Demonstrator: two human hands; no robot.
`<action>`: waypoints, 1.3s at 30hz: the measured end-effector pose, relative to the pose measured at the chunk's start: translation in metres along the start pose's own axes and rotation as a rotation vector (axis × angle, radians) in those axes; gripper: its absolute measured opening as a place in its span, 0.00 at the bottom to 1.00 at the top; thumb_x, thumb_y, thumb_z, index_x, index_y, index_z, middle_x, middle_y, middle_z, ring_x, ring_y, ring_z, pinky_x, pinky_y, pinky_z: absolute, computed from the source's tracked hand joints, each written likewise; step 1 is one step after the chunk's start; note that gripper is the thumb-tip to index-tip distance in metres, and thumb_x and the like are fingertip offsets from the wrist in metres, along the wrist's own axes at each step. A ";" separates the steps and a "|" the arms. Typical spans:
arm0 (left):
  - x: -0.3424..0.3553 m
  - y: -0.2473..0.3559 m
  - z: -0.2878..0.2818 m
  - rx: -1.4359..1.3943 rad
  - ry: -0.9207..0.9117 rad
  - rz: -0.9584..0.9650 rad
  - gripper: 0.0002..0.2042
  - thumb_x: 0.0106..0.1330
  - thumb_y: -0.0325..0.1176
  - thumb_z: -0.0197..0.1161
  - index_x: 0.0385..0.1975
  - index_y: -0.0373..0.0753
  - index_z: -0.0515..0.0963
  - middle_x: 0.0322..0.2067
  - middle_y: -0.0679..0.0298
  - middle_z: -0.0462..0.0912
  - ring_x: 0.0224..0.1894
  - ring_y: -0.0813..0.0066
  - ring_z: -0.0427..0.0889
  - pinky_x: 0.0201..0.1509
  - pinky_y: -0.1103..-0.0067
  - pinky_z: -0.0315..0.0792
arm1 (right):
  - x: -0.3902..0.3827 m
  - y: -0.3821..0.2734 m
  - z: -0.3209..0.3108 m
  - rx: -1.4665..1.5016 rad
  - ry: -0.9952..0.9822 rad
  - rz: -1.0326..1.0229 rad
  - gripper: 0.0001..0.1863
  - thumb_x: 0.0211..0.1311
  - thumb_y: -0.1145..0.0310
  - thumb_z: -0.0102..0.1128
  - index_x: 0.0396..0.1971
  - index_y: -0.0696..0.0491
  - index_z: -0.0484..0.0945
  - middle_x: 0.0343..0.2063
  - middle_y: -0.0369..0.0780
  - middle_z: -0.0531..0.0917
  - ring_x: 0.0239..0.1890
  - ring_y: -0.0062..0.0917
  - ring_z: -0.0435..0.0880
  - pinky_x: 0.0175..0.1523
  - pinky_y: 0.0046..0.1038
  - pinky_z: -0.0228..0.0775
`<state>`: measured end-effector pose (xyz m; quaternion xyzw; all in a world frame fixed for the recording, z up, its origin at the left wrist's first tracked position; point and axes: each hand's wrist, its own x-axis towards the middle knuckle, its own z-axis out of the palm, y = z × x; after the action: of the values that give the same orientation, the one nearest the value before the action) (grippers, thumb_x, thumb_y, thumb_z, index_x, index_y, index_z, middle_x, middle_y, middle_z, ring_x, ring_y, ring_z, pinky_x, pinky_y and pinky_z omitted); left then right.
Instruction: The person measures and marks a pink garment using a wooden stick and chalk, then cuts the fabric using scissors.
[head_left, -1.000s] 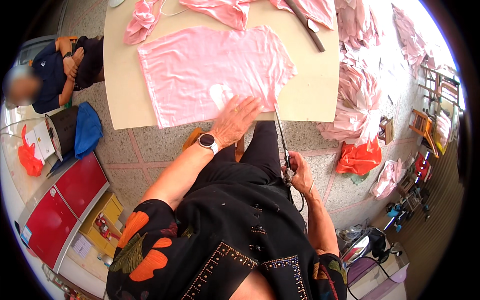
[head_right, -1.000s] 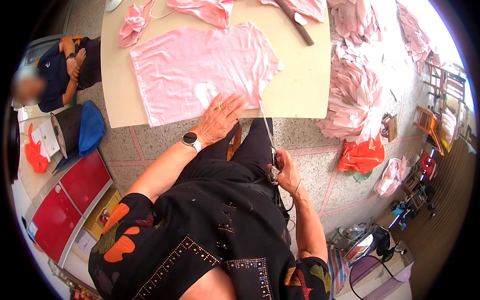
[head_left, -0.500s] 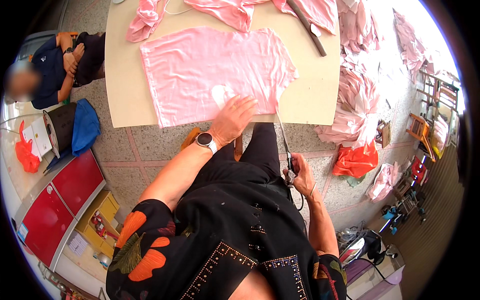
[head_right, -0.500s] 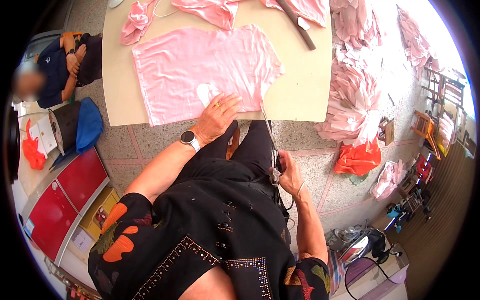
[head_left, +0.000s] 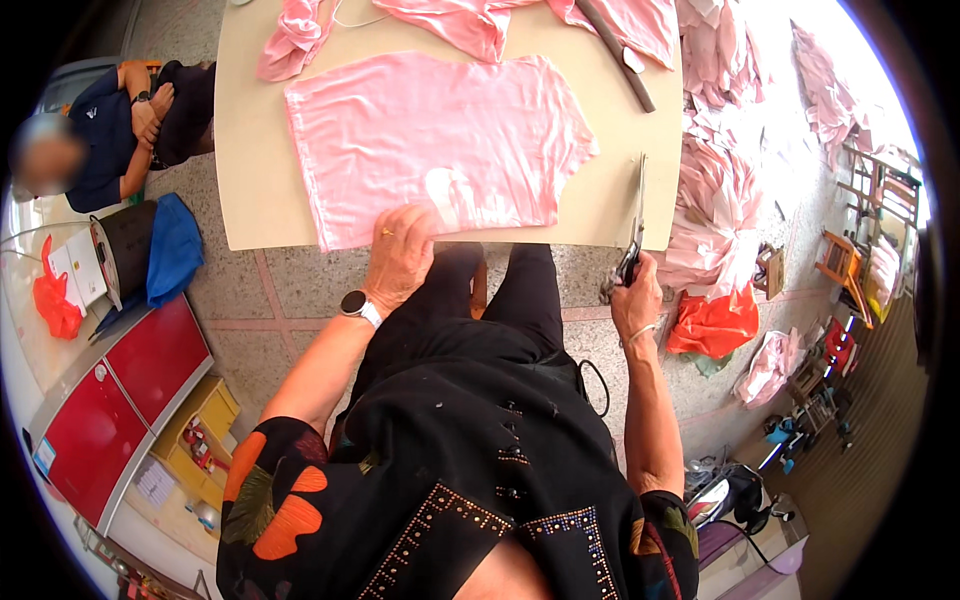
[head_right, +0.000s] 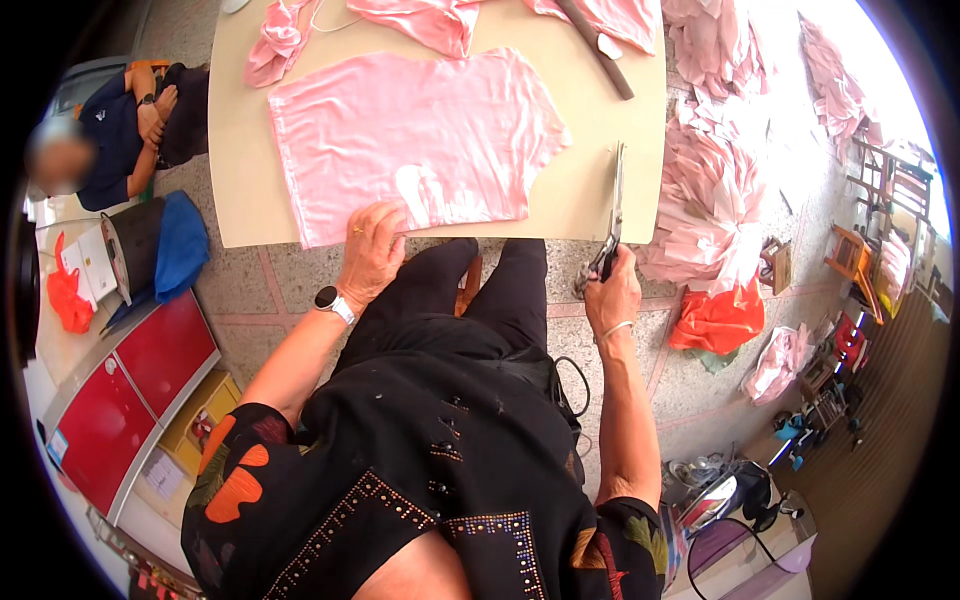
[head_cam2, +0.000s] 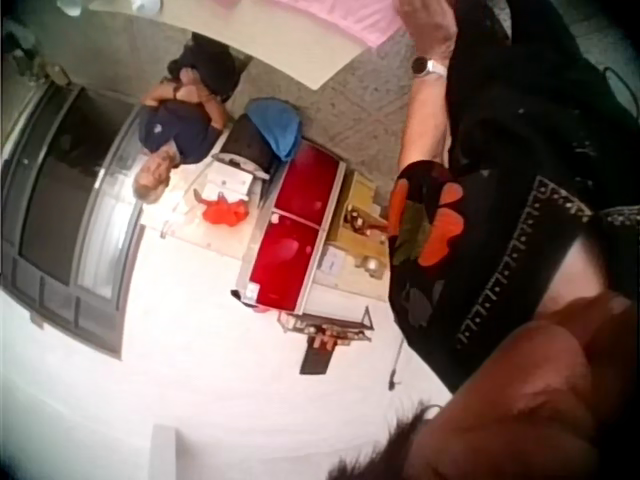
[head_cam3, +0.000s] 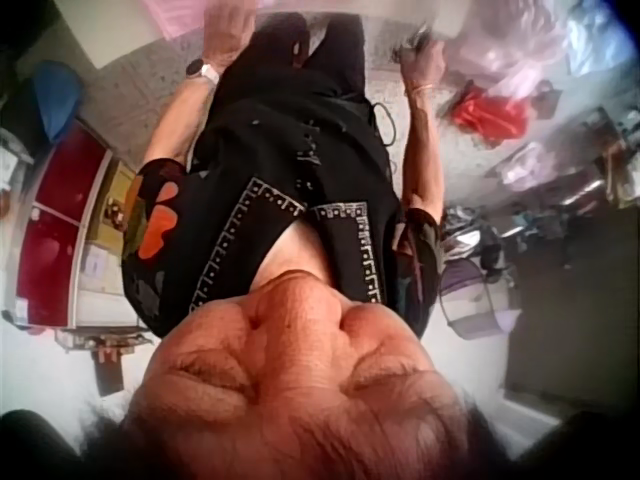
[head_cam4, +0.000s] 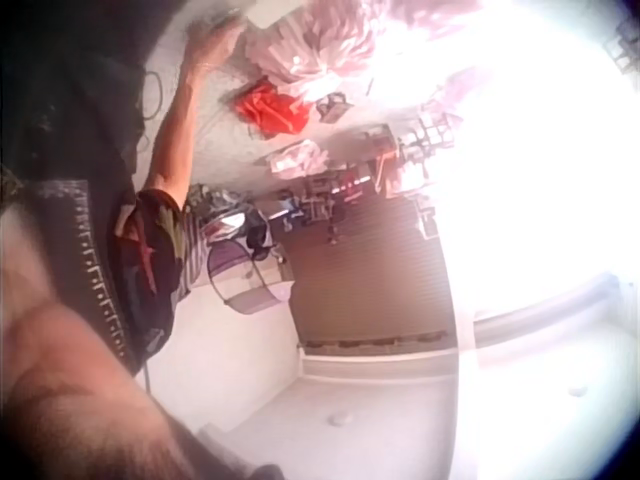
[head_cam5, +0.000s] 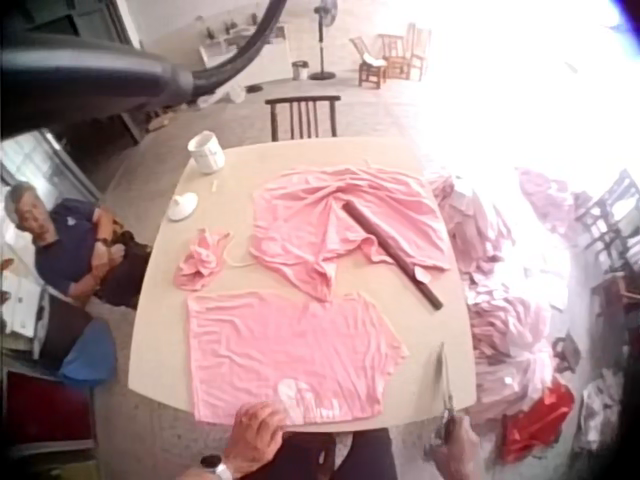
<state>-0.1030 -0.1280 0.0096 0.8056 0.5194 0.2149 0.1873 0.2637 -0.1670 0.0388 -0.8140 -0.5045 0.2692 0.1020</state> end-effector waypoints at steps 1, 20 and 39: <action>-0.003 -0.003 -0.004 0.013 0.000 -0.005 0.26 0.50 0.22 0.67 0.53 0.38 0.72 0.55 0.56 0.73 0.60 0.55 0.72 0.65 0.61 0.64 | 0.007 0.006 0.007 -0.055 0.033 -0.044 0.25 0.54 0.76 0.61 0.54 0.55 0.67 0.34 0.49 0.82 0.36 0.46 0.83 0.44 0.44 0.73; -0.054 -0.056 -0.053 0.189 -0.018 -0.132 0.20 0.55 0.16 0.60 0.50 0.35 0.74 0.52 0.56 0.74 0.59 0.52 0.71 0.66 0.61 0.64 | 0.039 -0.070 0.001 0.072 -0.147 -0.496 0.17 0.57 0.75 0.63 0.47 0.53 0.76 0.49 0.45 0.77 0.49 0.44 0.80 0.54 0.41 0.74; -0.031 -0.081 -0.085 0.009 -0.043 -0.378 0.07 0.68 0.22 0.54 0.43 0.37 0.72 0.35 0.52 0.81 0.41 0.48 0.80 0.47 0.61 0.72 | 0.069 -0.075 0.048 0.134 -0.319 -0.656 0.06 0.60 0.75 0.59 0.37 0.58 0.79 0.40 0.45 0.78 0.38 0.44 0.82 0.44 0.38 0.75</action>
<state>-0.2213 -0.1185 0.0338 0.6990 0.6582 0.1565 0.2318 0.2046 -0.0767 0.0087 -0.5485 -0.7293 0.3781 0.1562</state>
